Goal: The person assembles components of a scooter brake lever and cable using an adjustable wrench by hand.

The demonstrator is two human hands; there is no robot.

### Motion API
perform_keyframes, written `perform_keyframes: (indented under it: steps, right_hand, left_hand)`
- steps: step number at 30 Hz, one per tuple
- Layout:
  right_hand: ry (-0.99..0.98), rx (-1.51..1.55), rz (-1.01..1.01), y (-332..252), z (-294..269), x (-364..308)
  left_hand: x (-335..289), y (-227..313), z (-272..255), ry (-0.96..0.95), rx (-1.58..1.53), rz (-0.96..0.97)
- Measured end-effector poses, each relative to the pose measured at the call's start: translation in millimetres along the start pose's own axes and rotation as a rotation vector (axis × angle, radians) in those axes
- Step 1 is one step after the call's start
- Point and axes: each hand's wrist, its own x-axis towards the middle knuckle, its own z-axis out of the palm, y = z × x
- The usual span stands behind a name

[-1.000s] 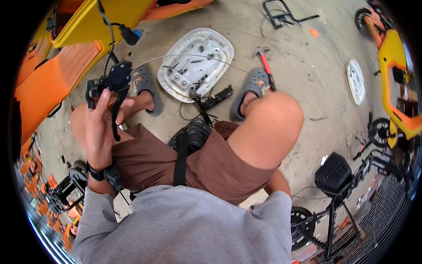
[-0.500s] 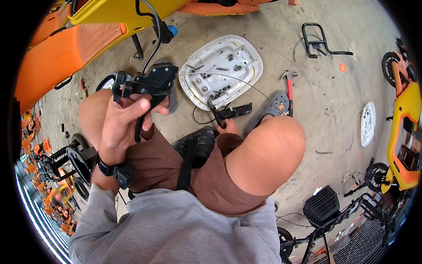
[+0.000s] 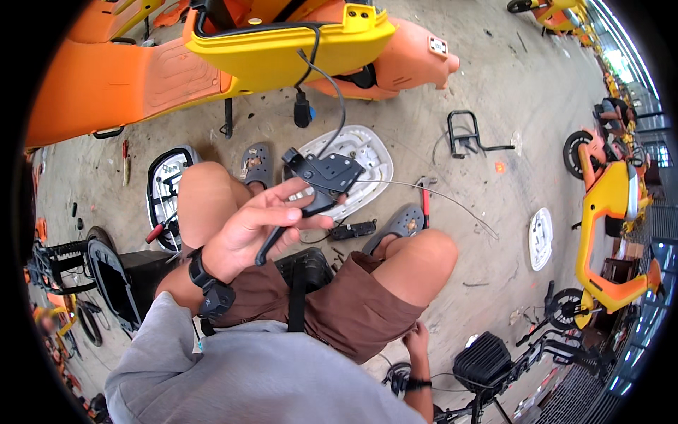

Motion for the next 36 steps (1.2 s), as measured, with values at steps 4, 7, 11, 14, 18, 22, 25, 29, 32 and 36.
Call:
perform_keyframes:
  steps: [4, 7, 11, 14, 18, 22, 25, 29, 32, 36]
  right_hand:
    - [0.234, 0.361, -0.158, -73, -53, -125]
    - [0.168, 0.478, -0.561, -130, -57, -166]
    - [0.012, 0.700, -0.716, -255, -7, -182]
    - [-0.094, 0.774, -0.791, -315, 44, -168]
    - [-0.284, 0.549, -0.885, -357, 112, -145]
    - [-0.521, 0.293, -0.645, -399, 163, -144]
    - [-0.404, 0.158, -0.845, -385, 193, -115]
    - [-0.360, 0.101, -0.948, -381, 203, -97]
    - [-0.287, -0.146, -1.024, -385, 199, -95]
    - [-0.193, -0.230, -1.239, -382, 198, -89]
  left_hand:
    - [9, -4, 9, -0.034, -0.052, 0.013]
    - [10, 5, 21, -0.084, 0.060, 0.021]
    - [17, 17, 37, -0.187, 0.217, 0.084]
    - [24, 19, 45, -0.178, 0.426, 0.169]
    - [27, 22, 34, -0.041, 0.673, 0.251]
    - [20, 17, 13, 0.082, 0.672, 0.288]
    - [16, 13, 8, 0.250, 0.807, 0.321]
    - [14, 4, 9, 0.479, 1.001, 0.383]
    - [10, -5, 10, 0.522, 1.147, 0.491]
    - [11, -10, 11, 0.530, 1.237, 0.379]
